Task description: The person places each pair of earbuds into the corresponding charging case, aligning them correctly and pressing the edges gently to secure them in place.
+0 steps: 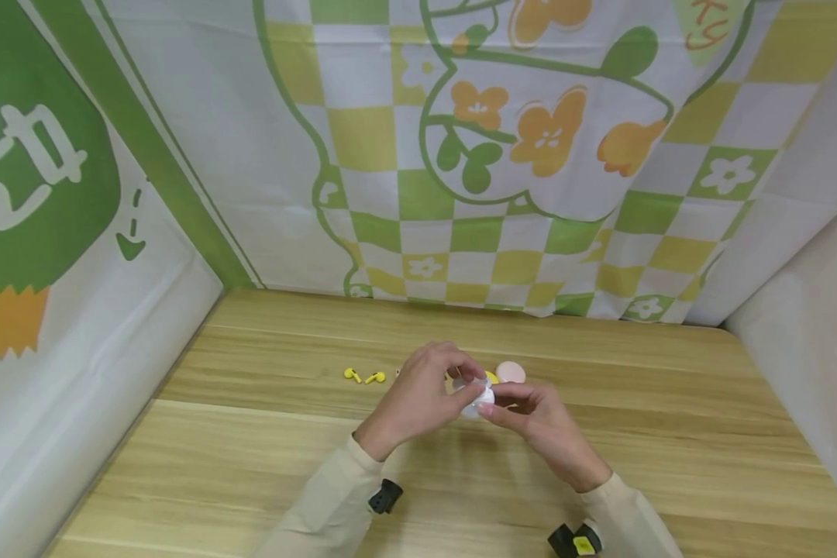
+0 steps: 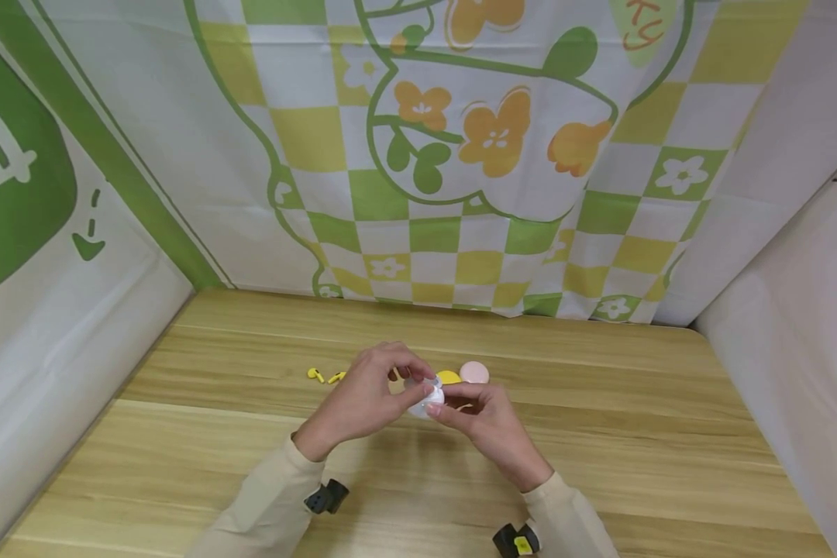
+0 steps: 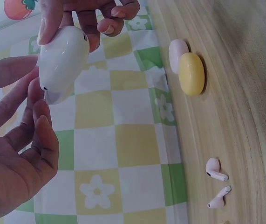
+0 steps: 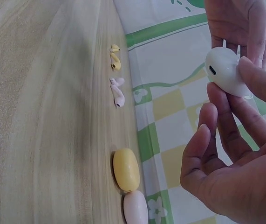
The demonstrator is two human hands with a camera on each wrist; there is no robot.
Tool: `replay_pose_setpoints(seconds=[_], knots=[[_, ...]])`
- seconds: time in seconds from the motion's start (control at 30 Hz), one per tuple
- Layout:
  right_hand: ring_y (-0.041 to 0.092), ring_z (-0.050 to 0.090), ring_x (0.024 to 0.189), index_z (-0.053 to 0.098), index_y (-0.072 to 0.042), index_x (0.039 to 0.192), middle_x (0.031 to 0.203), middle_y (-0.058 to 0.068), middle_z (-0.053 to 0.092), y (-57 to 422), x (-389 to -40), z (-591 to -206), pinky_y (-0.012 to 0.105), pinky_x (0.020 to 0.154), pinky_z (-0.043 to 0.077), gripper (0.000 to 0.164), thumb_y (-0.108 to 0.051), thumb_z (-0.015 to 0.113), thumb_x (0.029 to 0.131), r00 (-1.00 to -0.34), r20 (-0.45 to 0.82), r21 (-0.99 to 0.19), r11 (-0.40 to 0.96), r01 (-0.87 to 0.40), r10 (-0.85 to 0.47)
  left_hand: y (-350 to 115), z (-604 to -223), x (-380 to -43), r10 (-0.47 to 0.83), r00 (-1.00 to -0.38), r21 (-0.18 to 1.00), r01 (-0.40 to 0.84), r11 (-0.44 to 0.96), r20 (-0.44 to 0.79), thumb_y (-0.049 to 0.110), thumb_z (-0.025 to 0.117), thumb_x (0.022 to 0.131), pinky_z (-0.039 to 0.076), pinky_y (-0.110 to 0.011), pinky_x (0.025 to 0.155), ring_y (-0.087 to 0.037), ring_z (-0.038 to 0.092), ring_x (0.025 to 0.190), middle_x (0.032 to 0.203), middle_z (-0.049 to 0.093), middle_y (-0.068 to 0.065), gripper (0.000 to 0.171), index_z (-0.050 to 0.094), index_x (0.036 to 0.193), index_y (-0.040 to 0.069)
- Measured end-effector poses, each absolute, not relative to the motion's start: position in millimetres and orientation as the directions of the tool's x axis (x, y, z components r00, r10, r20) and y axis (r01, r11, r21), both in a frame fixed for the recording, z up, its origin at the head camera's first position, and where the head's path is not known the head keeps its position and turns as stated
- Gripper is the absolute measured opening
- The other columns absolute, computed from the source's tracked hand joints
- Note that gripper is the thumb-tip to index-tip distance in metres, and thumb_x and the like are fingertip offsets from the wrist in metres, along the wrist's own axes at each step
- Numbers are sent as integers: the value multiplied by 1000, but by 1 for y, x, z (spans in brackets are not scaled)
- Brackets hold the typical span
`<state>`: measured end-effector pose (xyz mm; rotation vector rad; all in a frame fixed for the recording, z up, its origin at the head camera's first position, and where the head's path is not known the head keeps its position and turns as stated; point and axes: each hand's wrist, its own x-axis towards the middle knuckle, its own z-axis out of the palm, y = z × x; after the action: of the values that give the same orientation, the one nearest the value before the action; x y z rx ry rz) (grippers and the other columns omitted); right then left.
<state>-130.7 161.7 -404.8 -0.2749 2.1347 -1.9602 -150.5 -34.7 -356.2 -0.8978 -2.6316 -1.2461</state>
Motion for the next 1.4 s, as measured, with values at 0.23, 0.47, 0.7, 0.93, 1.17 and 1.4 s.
replay_pose_setpoints(seconds=[0.23, 0.47, 0.7, 0.93, 1.17, 1.4], knots=[[22, 60, 99, 66, 1, 109, 109, 13, 64, 163, -131, -406, 34, 85, 50, 34, -19, 72, 83, -958, -31, -998, 69, 11, -285, -45, -356, -154, 440, -838, 750, 509, 421, 322, 19, 67, 87, 47, -34, 73, -11, 56, 81, 87, 62, 8, 10, 71, 94, 14], [19, 62, 93, 66, 4, 108, 102, 14, 66, 165, -131, -406, 32, 83, 50, 34, -18, 72, 82, -964, -21, -997, 80, 0, -266, -60, -362, -164, 373, -892, 845, 394, 362, 256, 24, 65, 89, 49, -30, 68, -9, 58, 76, 84, 64, 10, 12, 70, 96, 16], [19, 62, 94, 65, 4, 109, 102, 14, 65, 166, -130, -405, 32, 83, 50, 34, -16, 72, 83, -961, -12, -998, 66, -6, -276, -61, -371, -171, 405, -901, 891, 305, 337, 155, 30, 59, 93, 49, -32, 66, -15, 60, 81, 89, 66, 4, 20, 70, 99, 15], [21, 61, 96, 65, 2, 111, 105, 14, 64, 166, -129, -401, 33, 84, 50, 35, -19, 71, 84, -957, -32, -996, 84, 8, -288, -57, -375, -173, 487, -872, 919, 237, 316, 58, 42, 52, 95, 48, -33, 72, -17, 60, 83, 89, 66, -1, 33, 71, 95, 15], [20, 61, 96, 65, 3, 111, 105, 15, 64, 165, -128, -400, 33, 85, 50, 35, -18, 71, 84, -954, -33, -997, 83, 9, -300, -55, -377, -173, 542, -840, 929, 227, 292, 35, 41, 48, 97, 46, -33, 73, -32, 57, 84, 84, 64, -1, 37, 71, 86, 14], [21, 60, 96, 65, 3, 110, 106, 15, 64, 165, -127, -400, 33, 85, 49, 35, -19, 71, 84, -952, -40, -996, 87, 14, -304, -56, -377, -172, 544, -839, 930, 215, 296, 21, 40, 49, 97, 46, -35, 79, -26, 59, 92, 92, 66, 5, 33, 72, 89, 18]])
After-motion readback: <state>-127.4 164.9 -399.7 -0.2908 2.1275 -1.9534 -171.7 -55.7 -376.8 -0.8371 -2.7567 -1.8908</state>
